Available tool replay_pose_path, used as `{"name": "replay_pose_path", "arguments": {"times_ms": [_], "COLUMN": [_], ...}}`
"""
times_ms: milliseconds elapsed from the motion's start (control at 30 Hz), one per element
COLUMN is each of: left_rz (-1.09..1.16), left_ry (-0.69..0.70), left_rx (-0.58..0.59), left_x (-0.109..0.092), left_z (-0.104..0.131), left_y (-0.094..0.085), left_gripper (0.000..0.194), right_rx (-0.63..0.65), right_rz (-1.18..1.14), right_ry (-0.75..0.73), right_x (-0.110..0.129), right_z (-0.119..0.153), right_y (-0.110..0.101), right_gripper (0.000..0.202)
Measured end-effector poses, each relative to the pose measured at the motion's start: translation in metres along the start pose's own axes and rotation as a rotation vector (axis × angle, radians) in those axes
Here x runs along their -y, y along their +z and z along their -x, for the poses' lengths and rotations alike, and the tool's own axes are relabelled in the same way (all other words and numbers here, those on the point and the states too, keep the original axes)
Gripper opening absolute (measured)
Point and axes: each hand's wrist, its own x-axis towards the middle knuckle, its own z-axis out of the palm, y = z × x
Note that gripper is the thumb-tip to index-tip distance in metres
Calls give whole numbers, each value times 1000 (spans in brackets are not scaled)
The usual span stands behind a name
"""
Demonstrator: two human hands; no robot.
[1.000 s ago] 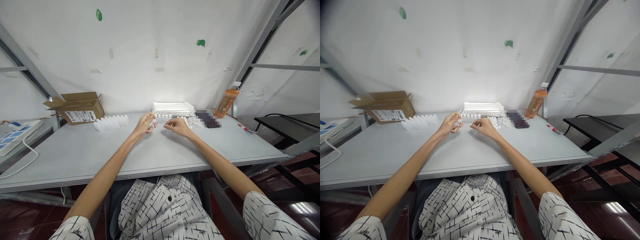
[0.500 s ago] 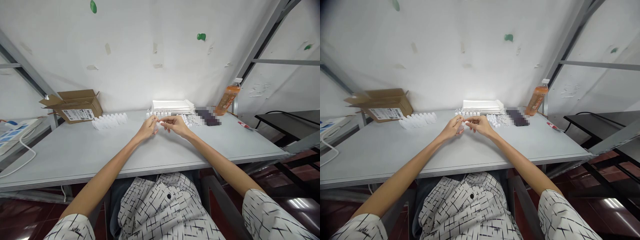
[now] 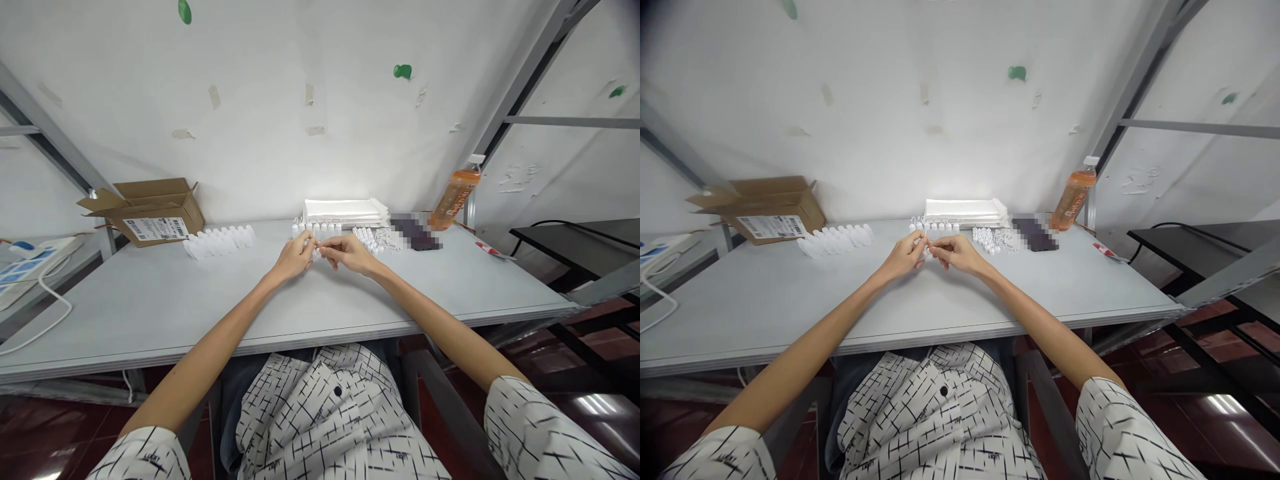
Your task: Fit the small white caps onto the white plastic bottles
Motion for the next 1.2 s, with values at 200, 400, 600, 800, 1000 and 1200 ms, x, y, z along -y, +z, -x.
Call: {"name": "replay_pose_path", "arguments": {"times_ms": [200,400,600,800,1000,1200], "left_rz": [-31,-49,-8,-74,-22,28], "left_ry": [7,68,6,-20,-70,-33], "left_rx": [-7,-147,-144,-177,-130,-70], "left_x": [2,1,0,-1,3,7], "left_z": [0,-3,-4,-4,-6,-7], "left_y": [2,4,4,5,2,4], "left_gripper": [12,14,14,14,11,15], "right_rx": [52,60,-8,-63,-47,-36], "right_rz": [43,-27,-94,-253,-248,-66], "right_ry": [41,139,106,94,133,158], "right_x": [-1,-8,-13,-10,-11,-23], "right_z": [1,0,-1,-2,-1,-3], "right_y": [4,8,13,13,13,16], "right_gripper": [47,55,48,47,47,54]}}
